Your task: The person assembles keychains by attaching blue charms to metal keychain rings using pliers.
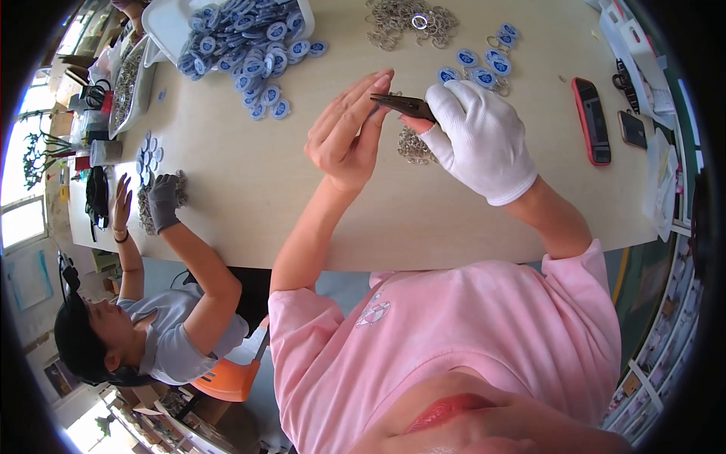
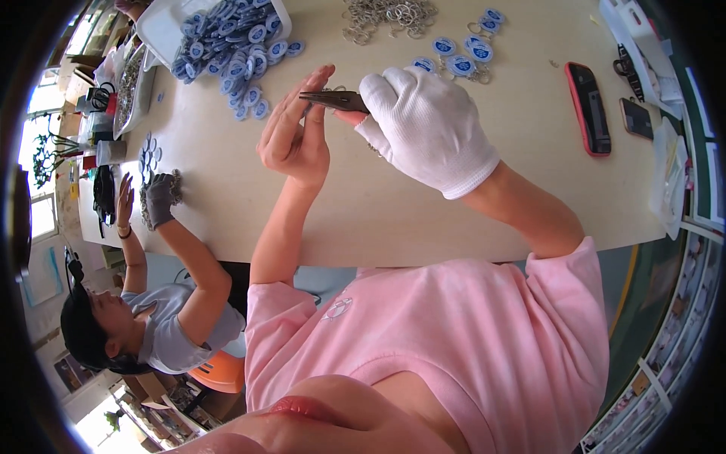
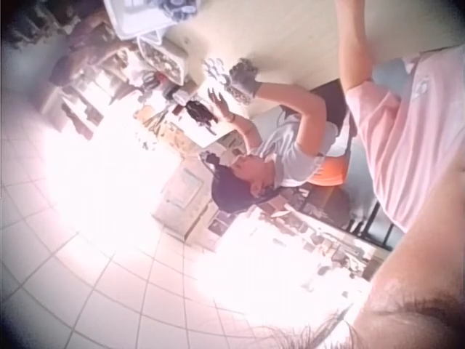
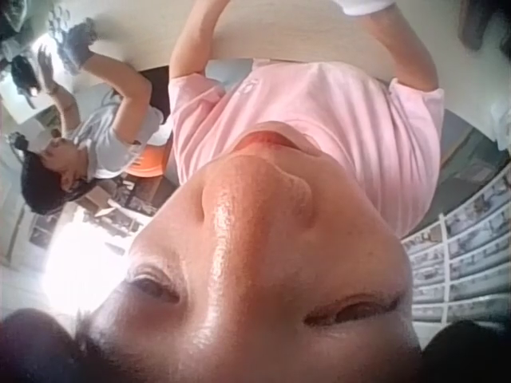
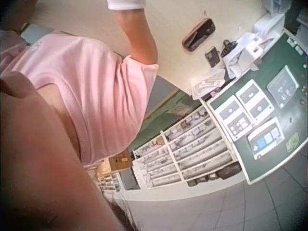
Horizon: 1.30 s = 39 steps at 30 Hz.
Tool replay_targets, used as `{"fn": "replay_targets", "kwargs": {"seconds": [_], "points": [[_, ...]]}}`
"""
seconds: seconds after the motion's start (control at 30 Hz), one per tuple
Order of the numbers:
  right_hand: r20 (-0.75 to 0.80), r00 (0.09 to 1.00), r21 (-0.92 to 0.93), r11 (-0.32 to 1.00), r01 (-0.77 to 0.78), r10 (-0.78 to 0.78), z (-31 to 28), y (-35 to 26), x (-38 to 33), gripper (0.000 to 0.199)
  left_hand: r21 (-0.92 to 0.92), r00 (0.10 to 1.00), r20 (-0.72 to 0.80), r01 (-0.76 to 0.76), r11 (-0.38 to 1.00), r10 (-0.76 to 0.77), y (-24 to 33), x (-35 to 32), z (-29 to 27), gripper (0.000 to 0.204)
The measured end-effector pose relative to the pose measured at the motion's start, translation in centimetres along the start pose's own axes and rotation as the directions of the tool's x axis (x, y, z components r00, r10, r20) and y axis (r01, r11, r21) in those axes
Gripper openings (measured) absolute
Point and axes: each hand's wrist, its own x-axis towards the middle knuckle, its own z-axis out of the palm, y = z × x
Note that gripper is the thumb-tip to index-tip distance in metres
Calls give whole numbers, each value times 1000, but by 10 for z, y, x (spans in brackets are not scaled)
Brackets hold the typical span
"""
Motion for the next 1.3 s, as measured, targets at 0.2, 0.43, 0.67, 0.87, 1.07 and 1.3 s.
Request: {"fn": "replay_targets", "kwargs": {"seconds": [0.2, 0.43, 0.67, 0.87, 1.07, 1.3], "points": [[-238, 963, -117, 988, 105, -130, 7, 6, 5, 37, 45, 998, 27, -56, 997, 55, -3, 1, -2, 28], [-244, 955, -97, 984, 148, -168, -2, 5, 8, 41, -10, 994, 21, -110, 994, 110, -6, 2, -3, 29], [-172, 969, -134, 979, 157, -179, -4, 7, 6, 34, -2, 991, 31, -128, 992, 128, -10, 2, -4, 27], [-11, 1000, -78, 997, 11, -12, 6, 54, -17, 27, -4, 830, 557, 44, 999, -35, -13, 11, 3, 46], [218, 949, -334, 931, -149, 230, -17, 153, -58, 31, 934, 712, 308, -102, 342, -630, -90, -13, -71, 47], [158, 942, -15, 955, -297, 296, -6, 146, -80, 31, 920, 744, 238, 33, 390, -624, -147, -40, -94, 40]]}}
